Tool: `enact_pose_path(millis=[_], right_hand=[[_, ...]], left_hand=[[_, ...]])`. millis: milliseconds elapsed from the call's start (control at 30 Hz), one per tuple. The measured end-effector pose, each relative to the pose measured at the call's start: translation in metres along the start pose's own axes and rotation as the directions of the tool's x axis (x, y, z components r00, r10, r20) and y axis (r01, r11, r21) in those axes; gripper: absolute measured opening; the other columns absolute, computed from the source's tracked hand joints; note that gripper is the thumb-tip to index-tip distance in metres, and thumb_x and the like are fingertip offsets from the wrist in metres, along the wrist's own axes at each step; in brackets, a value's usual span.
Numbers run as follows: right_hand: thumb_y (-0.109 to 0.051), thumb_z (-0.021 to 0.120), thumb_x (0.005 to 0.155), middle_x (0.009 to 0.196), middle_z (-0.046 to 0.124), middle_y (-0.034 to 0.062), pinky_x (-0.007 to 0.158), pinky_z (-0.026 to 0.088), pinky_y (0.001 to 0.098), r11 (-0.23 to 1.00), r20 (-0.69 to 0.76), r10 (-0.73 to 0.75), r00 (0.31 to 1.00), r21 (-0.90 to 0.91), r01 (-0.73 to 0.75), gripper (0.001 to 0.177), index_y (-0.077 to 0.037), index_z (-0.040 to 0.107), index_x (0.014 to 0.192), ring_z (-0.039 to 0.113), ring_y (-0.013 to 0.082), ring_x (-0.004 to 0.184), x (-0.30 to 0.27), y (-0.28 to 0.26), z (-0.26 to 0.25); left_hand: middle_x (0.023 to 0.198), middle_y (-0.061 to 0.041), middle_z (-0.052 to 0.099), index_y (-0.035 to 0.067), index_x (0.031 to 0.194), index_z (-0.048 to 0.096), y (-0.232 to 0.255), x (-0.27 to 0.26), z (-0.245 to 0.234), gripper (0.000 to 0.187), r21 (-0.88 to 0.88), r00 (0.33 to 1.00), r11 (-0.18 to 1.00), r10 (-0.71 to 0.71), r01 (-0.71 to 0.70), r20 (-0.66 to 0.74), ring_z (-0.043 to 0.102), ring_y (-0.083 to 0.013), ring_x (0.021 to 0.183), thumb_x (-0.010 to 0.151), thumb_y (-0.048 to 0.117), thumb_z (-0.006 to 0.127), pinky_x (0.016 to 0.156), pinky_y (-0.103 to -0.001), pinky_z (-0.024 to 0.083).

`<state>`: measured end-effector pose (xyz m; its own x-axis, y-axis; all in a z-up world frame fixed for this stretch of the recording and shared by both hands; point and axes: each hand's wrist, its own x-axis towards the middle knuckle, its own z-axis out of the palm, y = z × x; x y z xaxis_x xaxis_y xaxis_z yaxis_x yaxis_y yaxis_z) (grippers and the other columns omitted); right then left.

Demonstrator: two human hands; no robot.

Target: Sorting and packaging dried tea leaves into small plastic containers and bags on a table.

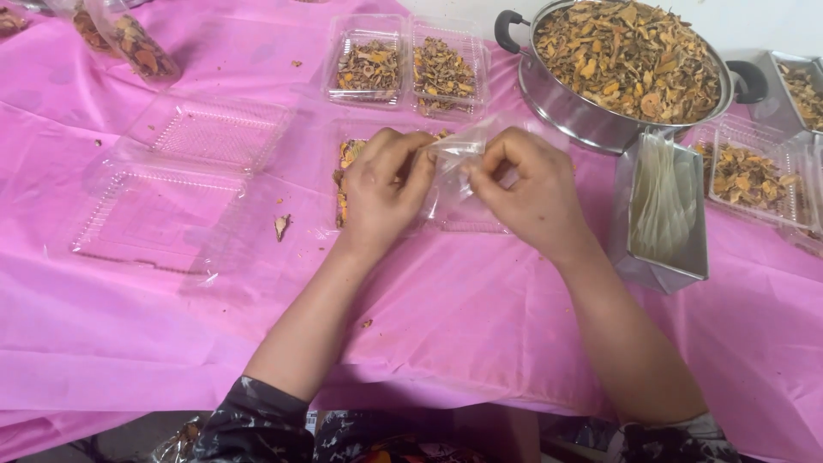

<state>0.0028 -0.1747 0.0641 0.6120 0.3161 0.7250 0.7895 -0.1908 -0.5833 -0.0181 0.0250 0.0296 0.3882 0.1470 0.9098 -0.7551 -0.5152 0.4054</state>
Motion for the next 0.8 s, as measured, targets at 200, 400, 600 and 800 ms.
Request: enact_pose_path(millis=[200, 400, 600, 800], right_hand=[[0.003, 0.077, 0.083, 0.081, 0.055, 0.0093, 0.063, 0.056, 0.033, 0.941, -0.152, -0.07, 0.986, -0.337, 0.015, 0.029, -0.007, 0.052, 0.094, 0.064, 0.0243, 0.074, 0.002, 0.01, 0.003], [0.004, 0.074, 0.087, 0.095, 0.063, 0.0059, 0.071, 0.057, 0.0299, 0.97, -0.178, 0.234, 0.956, 0.116, -0.216, 0.028, -0.008, 0.057, 0.107, 0.071, 0.0205, 0.098, 0.008, 0.049, -0.014], [-0.004, 0.066, 0.084, 0.09, 0.066, 0.0058, 0.079, 0.049, 0.0347, 0.911, -0.223, 0.163, 0.961, -0.341, -0.233, 0.021, -0.011, 0.065, 0.104, 0.064, 0.0212, 0.092, 0.022, 0.035, -0.051], [0.011, 0.051, 0.096, 0.095, 0.065, 0.0047, 0.074, 0.056, 0.022, 0.855, 0.046, 0.429, 0.902, 0.301, -0.422, 0.025, -0.008, 0.063, 0.106, 0.065, 0.0119, 0.084, 0.022, 0.057, -0.087]], left_hand=[[0.084, -0.002, 0.069, 0.017, 0.111, 0.073, 0.016, 0.007, 0.02, 0.021, 0.187, 0.981, 0.964, 0.179, -0.189, 0.067, 0.07, -0.0237, 0.077, 0.091, 0.01, 0.07, 0.067, -0.035, 0.059], [0.078, 0.001, 0.061, 0.018, 0.105, 0.067, 0.058, 0.039, 0.051, 0.021, 0.281, 0.858, 0.811, 0.49, -0.513, 0.153, 0.065, -0.0211, 0.073, 0.099, 0.014, 0.048, 0.062, -0.033, 0.055], [0.073, 0.001, 0.056, 0.017, 0.105, 0.061, 0.034, 0.042, 0.073, 0.009, 0.353, 0.819, 0.739, 0.523, -0.574, 0.235, 0.061, -0.0207, 0.064, 0.098, 0.02, 0.056, 0.054, -0.036, 0.05], [0.146, -0.011, 0.037, 0.012, 0.162, 0.027, 0.025, 0.026, 0.051, 0.11, 0.249, 0.833, 0.859, 0.3, -0.448, 0.465, 0.052, -0.0341, 0.133, 0.083, 0.057, 0.09, 0.103, -0.051, 0.052]])
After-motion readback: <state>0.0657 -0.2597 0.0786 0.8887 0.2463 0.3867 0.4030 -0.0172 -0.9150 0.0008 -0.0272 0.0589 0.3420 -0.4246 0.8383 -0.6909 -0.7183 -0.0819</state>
